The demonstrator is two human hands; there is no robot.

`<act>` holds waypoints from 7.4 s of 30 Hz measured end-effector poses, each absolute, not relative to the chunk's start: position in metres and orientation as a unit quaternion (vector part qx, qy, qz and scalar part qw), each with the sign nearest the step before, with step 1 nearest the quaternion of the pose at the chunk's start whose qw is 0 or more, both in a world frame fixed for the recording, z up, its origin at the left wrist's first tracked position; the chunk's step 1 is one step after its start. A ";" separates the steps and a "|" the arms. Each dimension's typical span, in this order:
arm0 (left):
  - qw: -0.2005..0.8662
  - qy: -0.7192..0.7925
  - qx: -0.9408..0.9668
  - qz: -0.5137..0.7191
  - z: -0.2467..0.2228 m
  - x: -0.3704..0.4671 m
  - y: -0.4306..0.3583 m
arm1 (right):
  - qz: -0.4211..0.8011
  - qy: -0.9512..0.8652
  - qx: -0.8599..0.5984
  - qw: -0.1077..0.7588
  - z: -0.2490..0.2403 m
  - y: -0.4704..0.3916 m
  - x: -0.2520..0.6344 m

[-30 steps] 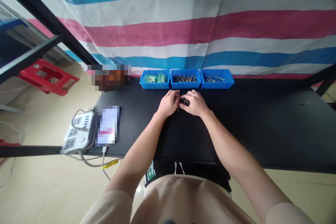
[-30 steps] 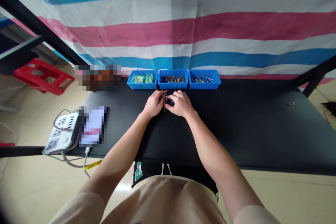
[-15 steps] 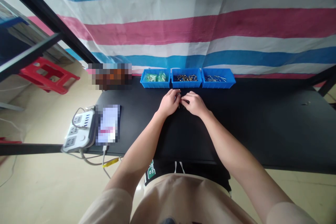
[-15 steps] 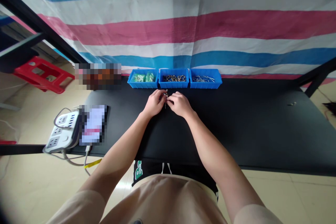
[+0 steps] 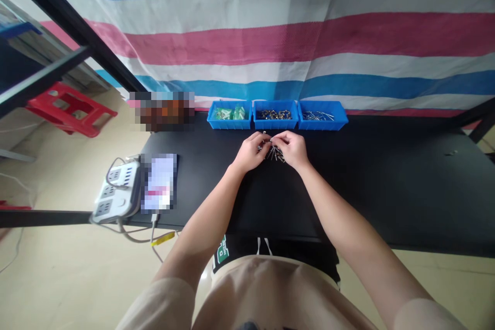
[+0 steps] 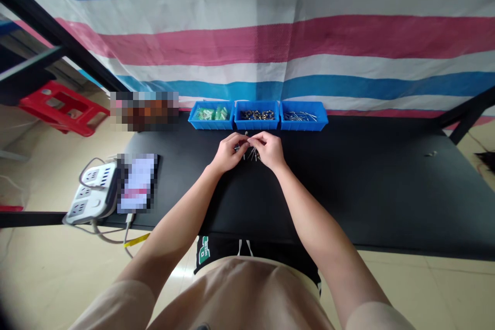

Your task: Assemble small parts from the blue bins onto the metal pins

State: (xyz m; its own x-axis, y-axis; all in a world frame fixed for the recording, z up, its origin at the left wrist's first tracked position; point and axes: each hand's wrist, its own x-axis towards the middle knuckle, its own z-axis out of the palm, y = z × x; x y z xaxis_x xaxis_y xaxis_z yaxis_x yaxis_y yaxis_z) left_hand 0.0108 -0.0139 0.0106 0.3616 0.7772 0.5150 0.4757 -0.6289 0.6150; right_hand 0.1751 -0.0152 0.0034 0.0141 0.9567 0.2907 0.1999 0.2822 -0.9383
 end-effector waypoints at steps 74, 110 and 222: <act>0.157 0.491 0.755 0.405 0.003 0.008 -0.005 | 0.045 -0.766 -0.588 0.255 0.000 -0.005 0.174; 0.155 0.443 0.783 0.408 0.007 0.011 -0.010 | 0.091 -0.761 -0.532 0.360 0.002 -0.005 0.170; 0.181 0.576 0.729 0.323 0.010 0.012 -0.006 | 0.402 -0.154 -0.508 0.745 0.008 0.034 0.238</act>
State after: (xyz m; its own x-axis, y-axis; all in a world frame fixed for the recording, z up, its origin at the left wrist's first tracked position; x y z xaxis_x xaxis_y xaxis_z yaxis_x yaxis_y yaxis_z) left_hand 0.0125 -0.0059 0.0097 0.1284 0.9565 0.2620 0.7226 -0.2712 0.6358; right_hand 0.2375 0.0340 0.0080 0.6284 0.7570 -0.1789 -0.4430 0.1592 -0.8823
